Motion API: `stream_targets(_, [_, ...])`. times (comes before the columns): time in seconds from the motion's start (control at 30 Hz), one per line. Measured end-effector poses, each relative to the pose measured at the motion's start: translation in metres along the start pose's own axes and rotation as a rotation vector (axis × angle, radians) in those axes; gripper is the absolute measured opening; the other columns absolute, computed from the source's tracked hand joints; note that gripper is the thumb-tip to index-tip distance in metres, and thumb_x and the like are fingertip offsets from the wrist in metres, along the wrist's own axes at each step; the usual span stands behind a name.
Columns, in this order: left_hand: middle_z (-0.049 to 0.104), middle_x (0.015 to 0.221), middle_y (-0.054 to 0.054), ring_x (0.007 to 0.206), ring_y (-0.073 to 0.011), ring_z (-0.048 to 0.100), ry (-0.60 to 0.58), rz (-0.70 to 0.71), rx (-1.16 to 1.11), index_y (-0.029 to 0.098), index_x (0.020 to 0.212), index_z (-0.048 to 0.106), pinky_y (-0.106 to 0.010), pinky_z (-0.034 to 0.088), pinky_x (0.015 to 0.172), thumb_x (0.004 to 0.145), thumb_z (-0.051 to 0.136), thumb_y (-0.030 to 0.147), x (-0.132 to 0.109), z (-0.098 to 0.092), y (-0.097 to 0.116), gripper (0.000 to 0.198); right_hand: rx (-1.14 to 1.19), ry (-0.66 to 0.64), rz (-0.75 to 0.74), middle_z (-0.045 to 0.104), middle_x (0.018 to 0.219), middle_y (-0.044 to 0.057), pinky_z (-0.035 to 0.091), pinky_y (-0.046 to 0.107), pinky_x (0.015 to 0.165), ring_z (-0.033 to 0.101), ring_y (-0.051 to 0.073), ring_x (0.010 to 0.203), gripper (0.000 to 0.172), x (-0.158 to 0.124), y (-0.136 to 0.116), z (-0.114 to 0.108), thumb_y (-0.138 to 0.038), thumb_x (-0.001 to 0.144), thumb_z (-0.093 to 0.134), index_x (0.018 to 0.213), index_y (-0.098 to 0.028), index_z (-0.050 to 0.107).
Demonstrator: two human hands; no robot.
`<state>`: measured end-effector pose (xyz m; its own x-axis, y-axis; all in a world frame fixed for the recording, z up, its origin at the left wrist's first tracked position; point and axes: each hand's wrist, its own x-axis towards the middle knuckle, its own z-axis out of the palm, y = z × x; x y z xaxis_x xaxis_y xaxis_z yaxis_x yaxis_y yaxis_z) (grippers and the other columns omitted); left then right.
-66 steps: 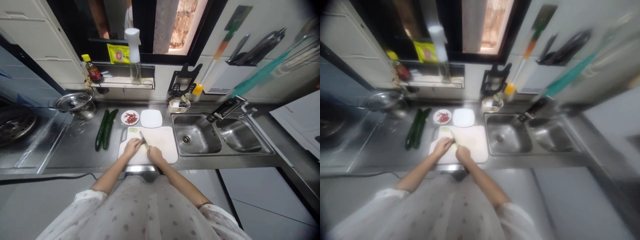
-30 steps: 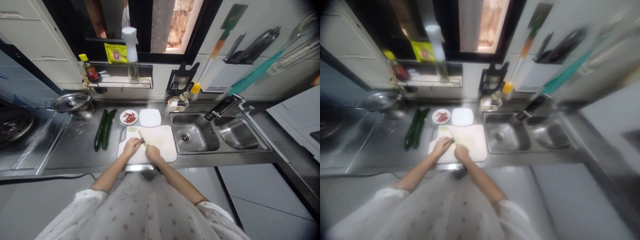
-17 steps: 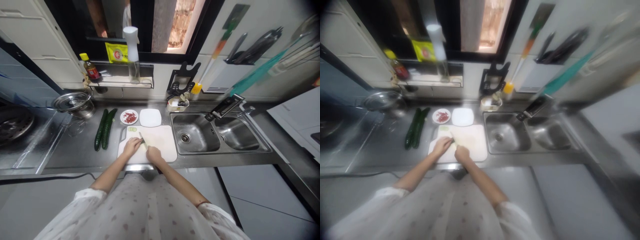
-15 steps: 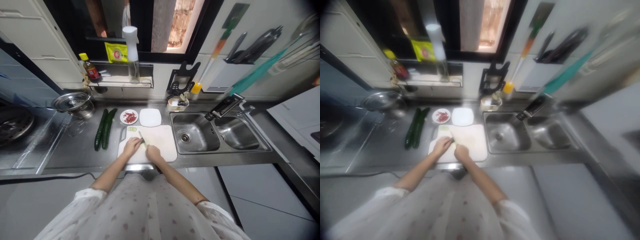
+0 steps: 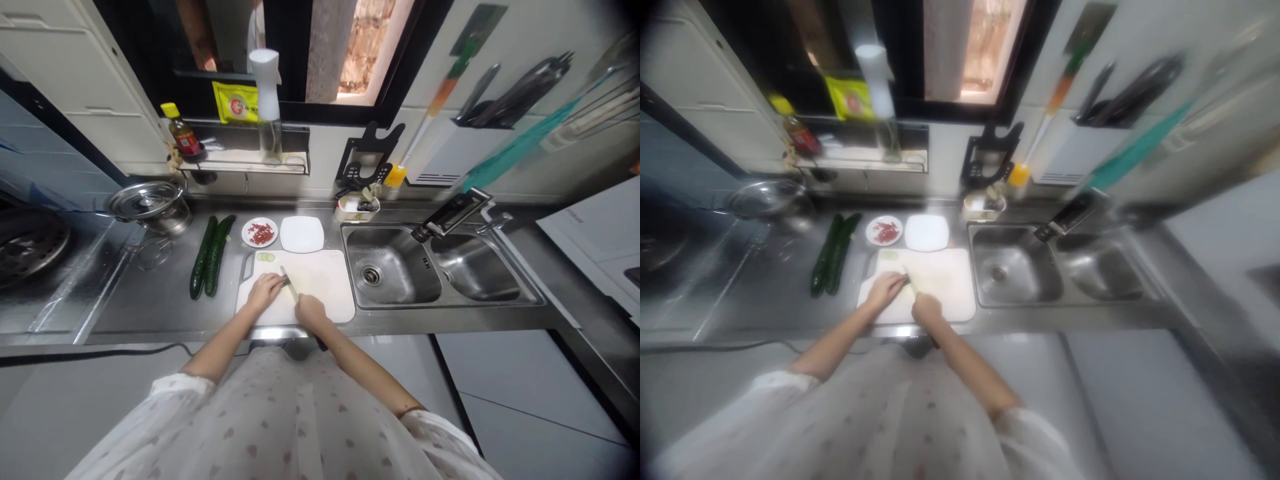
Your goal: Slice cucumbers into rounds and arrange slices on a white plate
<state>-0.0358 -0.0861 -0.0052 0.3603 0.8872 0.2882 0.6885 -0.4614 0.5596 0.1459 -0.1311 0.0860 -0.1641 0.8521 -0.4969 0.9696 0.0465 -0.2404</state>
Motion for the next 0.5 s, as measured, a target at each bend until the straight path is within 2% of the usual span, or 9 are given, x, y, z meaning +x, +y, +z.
stream_targets(0.5, [0.067, 0.102, -0.006, 0.097, -0.019, 0.058, -0.004, 0.001, -0.007, 0.024, 0.112, 0.067, -0.034, 0.047, 0.087, 0.093, 0.049, 0.026, 0.0, -0.002, 0.002, 0.026, 0.022, 0.06, -0.027, 0.069, 0.104, 0.014, 0.048, 0.03, 0.078, 0.065, 0.024, 0.099, 0.032, 0.019, -0.006, 0.002, -0.013, 0.088, 0.038, 0.109, -0.012, 0.063])
